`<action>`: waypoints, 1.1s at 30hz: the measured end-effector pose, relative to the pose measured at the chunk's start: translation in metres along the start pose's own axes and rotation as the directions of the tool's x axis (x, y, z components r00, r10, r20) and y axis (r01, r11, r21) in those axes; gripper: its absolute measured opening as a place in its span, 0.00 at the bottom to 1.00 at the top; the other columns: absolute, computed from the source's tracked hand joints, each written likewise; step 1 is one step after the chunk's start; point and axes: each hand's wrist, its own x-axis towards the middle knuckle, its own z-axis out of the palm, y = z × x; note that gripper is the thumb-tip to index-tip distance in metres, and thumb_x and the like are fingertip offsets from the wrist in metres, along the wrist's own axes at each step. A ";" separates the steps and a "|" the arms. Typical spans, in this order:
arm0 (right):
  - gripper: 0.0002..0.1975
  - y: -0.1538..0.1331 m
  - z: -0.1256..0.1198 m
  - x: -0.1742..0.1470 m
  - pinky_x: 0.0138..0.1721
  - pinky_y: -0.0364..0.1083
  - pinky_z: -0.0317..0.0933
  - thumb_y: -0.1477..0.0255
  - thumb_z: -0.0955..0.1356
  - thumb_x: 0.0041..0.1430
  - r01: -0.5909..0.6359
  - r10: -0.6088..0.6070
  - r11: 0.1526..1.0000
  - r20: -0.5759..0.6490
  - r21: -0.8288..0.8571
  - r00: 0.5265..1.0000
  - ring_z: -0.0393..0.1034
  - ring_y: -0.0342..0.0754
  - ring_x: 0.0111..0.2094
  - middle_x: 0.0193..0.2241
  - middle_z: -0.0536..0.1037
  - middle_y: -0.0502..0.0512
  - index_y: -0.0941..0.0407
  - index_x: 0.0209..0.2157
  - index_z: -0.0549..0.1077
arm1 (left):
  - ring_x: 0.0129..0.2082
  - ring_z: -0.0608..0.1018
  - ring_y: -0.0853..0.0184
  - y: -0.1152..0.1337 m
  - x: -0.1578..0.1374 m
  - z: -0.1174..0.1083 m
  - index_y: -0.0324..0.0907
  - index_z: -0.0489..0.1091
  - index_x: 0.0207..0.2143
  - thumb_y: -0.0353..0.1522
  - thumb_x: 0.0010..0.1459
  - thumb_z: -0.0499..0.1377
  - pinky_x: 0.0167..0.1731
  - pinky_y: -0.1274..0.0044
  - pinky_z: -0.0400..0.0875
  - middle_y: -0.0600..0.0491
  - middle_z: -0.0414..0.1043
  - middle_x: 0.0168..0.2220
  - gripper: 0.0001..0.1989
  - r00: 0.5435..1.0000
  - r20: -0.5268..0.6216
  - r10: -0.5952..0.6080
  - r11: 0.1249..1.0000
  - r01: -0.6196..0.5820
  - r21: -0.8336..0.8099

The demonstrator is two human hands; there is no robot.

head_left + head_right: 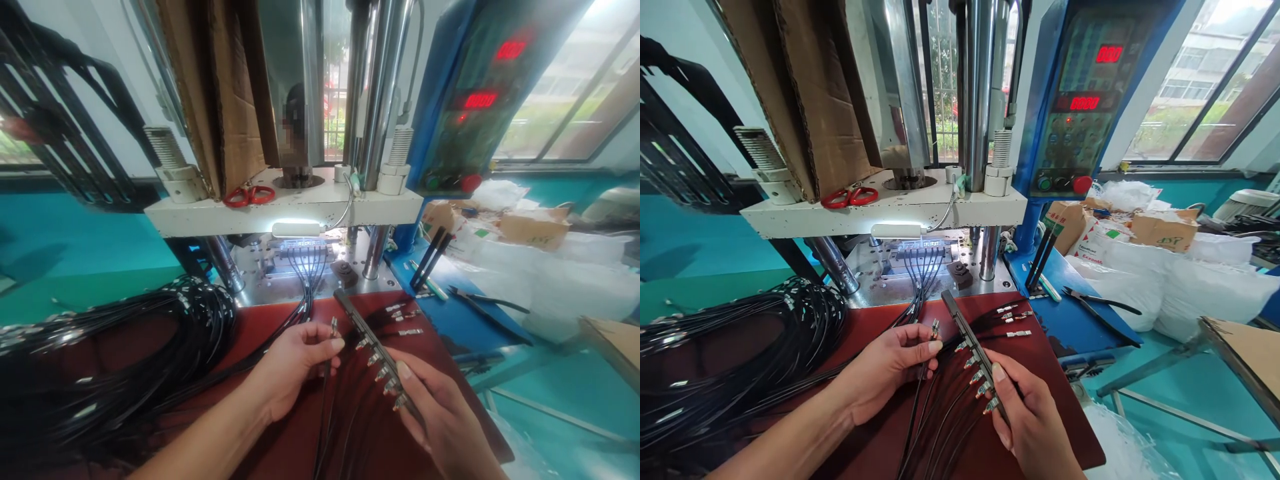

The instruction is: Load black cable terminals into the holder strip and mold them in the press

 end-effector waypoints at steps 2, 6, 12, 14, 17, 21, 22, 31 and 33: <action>0.27 0.001 -0.001 0.001 0.21 0.39 0.66 0.52 0.71 0.48 0.008 -0.007 1.000 0.012 -0.018 1.000 0.67 0.43 0.20 0.18 0.73 0.50 0.54 0.45 0.77 | 0.25 0.71 0.74 0.000 -0.001 -0.005 0.38 0.66 0.34 0.31 0.50 0.66 0.29 0.78 0.67 0.57 0.66 0.29 0.12 1.000 -0.007 -0.009 0.998 0.008 -0.065; 0.26 0.003 0.000 0.000 0.22 0.38 0.66 0.52 0.70 0.49 -0.003 0.003 1.000 0.031 -0.011 1.000 0.69 0.44 0.23 0.21 0.75 0.52 0.54 0.45 0.76 | 0.22 0.69 0.75 -0.003 -0.003 -0.007 0.40 0.64 0.36 0.31 0.51 0.64 0.24 0.80 0.62 0.59 0.63 0.26 0.12 0.999 0.040 -0.016 0.994 0.020 -0.106; 0.25 -0.001 0.003 -0.003 0.25 0.37 0.67 0.53 0.72 0.47 -0.054 0.054 0.998 -0.024 0.028 0.998 0.72 0.46 0.32 0.35 0.78 0.56 0.54 0.43 0.77 | 0.19 0.61 0.78 -0.005 -0.004 0.005 0.39 0.64 0.32 0.33 0.54 0.62 0.19 0.82 0.53 0.60 0.60 0.23 0.09 0.997 0.066 0.029 0.997 -0.024 -0.078; 0.26 -0.002 0.004 -0.004 0.24 0.38 0.67 0.52 0.72 0.46 -0.037 0.037 0.999 -0.021 0.018 0.999 0.72 0.46 0.29 0.32 0.78 0.56 0.54 0.43 0.77 | 0.18 0.59 0.79 -0.006 -0.002 0.008 0.39 0.64 0.30 0.34 0.55 0.61 0.18 0.82 0.50 0.59 0.60 0.23 0.09 0.999 0.038 0.026 0.998 -0.024 -0.064; 0.26 -0.003 0.004 -0.005 0.22 0.38 0.66 0.52 0.72 0.46 -0.033 0.034 0.999 -0.022 0.007 0.999 0.71 0.45 0.26 0.27 0.77 0.54 0.54 0.43 0.77 | 0.17 0.57 0.79 -0.007 0.001 0.010 0.38 0.64 0.28 0.35 0.54 0.61 0.17 0.82 0.49 0.59 0.60 0.23 0.10 1.000 -0.011 0.016 1.000 -0.017 -0.024; 0.25 -0.004 0.005 -0.005 0.24 0.38 0.66 0.52 0.72 0.47 -0.068 0.069 0.997 -0.028 0.028 0.997 0.71 0.46 0.30 0.27 0.77 0.54 0.53 0.43 0.77 | 0.16 0.58 0.78 -0.008 0.003 0.013 0.38 0.64 0.26 0.36 0.54 0.61 0.17 0.81 0.50 0.59 0.60 0.21 0.12 0.999 -0.032 0.015 1.000 -0.014 0.018; 0.25 -0.004 0.005 -0.005 0.24 0.38 0.67 0.53 0.72 0.47 -0.068 0.069 0.997 -0.028 0.030 0.997 0.72 0.47 0.30 0.28 0.77 0.54 0.54 0.44 0.77 | 0.16 0.58 0.78 -0.008 0.003 0.013 0.38 0.64 0.25 0.37 0.54 0.60 0.17 0.81 0.49 0.59 0.60 0.21 0.12 1.000 -0.025 0.007 1.000 -0.007 0.027; 0.25 -0.003 0.005 -0.005 0.24 0.37 0.67 0.53 0.73 0.45 -0.077 0.078 0.996 -0.045 0.040 0.996 0.73 0.47 0.33 0.39 0.79 0.56 0.53 0.42 0.77 | 0.15 0.56 0.78 -0.011 0.003 0.016 0.39 0.62 0.23 0.38 0.56 0.58 0.17 0.81 0.48 0.61 0.57 0.16 0.14 1.000 -0.021 -0.016 0.994 0.018 0.112; 0.25 -0.003 0.004 -0.005 0.23 0.38 0.67 0.53 0.73 0.45 -0.078 0.080 0.996 -0.032 0.037 0.996 0.73 0.47 0.32 0.38 0.79 0.56 0.53 0.42 0.77 | 0.15 0.55 0.78 -0.011 0.003 0.017 0.39 0.62 0.23 0.38 0.56 0.58 0.17 0.81 0.47 0.61 0.55 0.15 0.14 0.999 -0.048 -0.012 0.992 0.018 0.127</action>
